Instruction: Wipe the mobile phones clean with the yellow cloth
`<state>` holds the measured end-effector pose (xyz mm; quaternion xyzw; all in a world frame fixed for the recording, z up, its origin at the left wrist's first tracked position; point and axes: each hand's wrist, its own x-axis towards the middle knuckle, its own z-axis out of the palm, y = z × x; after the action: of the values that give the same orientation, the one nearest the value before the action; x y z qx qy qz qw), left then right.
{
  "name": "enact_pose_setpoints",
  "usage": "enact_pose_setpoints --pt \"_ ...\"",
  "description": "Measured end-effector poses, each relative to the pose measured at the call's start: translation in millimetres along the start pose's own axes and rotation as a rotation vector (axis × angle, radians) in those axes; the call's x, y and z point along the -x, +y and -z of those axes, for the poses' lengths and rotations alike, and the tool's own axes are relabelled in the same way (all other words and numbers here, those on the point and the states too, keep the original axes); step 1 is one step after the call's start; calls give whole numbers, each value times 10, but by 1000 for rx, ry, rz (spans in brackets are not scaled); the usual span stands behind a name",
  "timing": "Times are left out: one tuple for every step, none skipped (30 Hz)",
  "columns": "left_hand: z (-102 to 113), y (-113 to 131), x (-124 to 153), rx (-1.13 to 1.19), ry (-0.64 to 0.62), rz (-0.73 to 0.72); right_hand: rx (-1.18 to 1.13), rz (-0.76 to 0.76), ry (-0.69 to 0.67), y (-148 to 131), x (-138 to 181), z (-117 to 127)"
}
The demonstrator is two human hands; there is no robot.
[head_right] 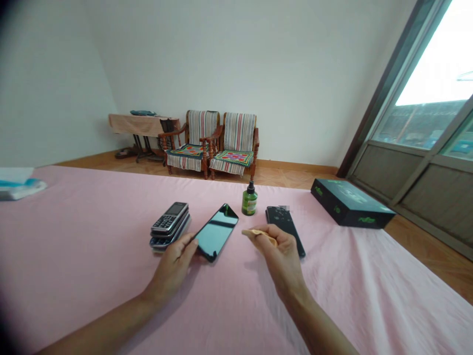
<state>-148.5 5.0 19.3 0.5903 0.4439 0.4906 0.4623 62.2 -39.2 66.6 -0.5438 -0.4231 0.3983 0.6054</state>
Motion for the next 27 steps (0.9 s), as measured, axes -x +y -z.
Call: enact_pose_setpoints --pt "-5 -19 -8 47 0 41 7 12 40 4 -34 88" --pt "-11 -30 -9 96 0 80 1 14 78 12 -74 182" --pt "-18 -34 -5 142 4 116 -18 20 112 26 -120 283" --pt "-24 -31 1 186 11 147 -49 29 148 49 -171 388" --pt "-29 -23 8 225 20 175 -87 43 201 81 -226 494" --pt "-32 -11 14 260 29 199 -123 58 257 121 -282 598" --pt "-34 2 16 290 37 221 -152 73 326 166 -337 699" --pt "-35 14 16 315 42 243 -162 83 400 215 -387 792" --pt "-34 27 12 335 45 264 -161 87 466 265 -432 876" --pt "-32 38 8 350 44 284 -160 84 508 313 -470 950" --pt "-30 50 5 362 38 302 -155 75 538 355 -500 1013" --pt "-28 61 6 371 28 319 -151 67 556 391 -523 1065" --pt "-27 73 13 378 16 333 -147 59 565 420 -540 1107" --pt "-27 85 28 382 3 344 -143 53 571 441 -552 1142" --pt "-29 98 53 385 -7 351 -140 49 577 455 -561 1169" --pt "-36 110 87 387 -17 357 -136 45 583 464 -568 1191" --pt "-48 123 127 389 -30 360 -133 42 589 468 -573 1207" --pt "-67 136 172 392 -46 361 -130 41 593 469 -577 1219" --pt "-95 150 217 398 -72 363 -128 40 592 468 -580 1225" --pt "-133 165 257 408 -105 361 -126 40 587 467 -580 1226" --pt "-182 181 288 419 -142 360 -124 40 579 466 -578 1221" --pt "-242 197 307 437 -177 358 -122 42 567 466 -574 1210" --pt "-311 213 312 463 -211 354 -119 44 553 468 -568 1195" --pt "-387 227 304 483 -253 355 -116 46 539 471 -562 1177" --pt "-467 238 283 500 -282 355 -113 48 527 477 -557 1158" --pt "-548 244 253 504 -298 348 -111 48 515 484 -553 1140" --pt "-627 245 219 496 -306 336 -108 48 505 491 -552 1126"
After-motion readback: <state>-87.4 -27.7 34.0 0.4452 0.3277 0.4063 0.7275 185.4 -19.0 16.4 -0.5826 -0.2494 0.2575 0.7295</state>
